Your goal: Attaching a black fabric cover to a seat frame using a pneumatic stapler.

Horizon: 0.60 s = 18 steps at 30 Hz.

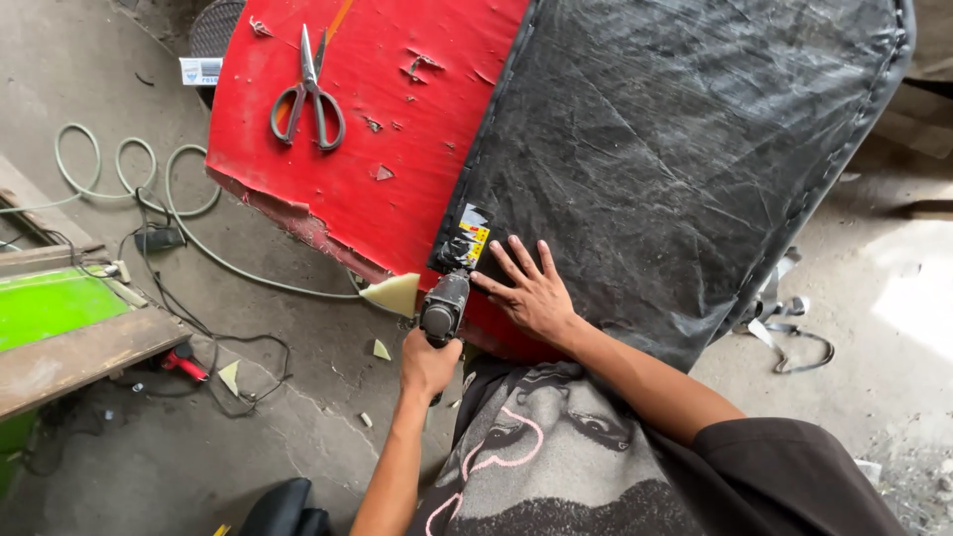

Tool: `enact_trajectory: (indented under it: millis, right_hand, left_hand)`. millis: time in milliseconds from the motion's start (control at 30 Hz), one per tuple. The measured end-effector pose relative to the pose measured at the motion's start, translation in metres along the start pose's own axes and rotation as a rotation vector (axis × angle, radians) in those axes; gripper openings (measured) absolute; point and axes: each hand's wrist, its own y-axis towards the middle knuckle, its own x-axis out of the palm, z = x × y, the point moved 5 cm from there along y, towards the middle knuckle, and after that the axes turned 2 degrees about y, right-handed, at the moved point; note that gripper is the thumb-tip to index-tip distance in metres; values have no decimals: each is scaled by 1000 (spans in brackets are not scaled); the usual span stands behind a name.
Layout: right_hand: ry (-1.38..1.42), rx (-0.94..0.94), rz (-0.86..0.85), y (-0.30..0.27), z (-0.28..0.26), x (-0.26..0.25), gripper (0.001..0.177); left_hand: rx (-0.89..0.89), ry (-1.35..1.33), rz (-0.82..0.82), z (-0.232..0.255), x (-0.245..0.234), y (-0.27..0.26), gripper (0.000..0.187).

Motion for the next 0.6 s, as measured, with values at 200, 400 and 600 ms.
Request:
enact_trajectory:
  millis: [200,400,600]
  right_hand:
    - [-76,-2,21,-35,5,10,54]
    - [-97,-58,82,-48,3,-8,58]
    - [-81,-67,110,-56,8,-6,57]
  left_hand:
    - [-31,-14,12,11,-2,-5,26]
    - [39,4,-109,10,10,-19,27]
    - [25,0,-93,19,23,-18,30]
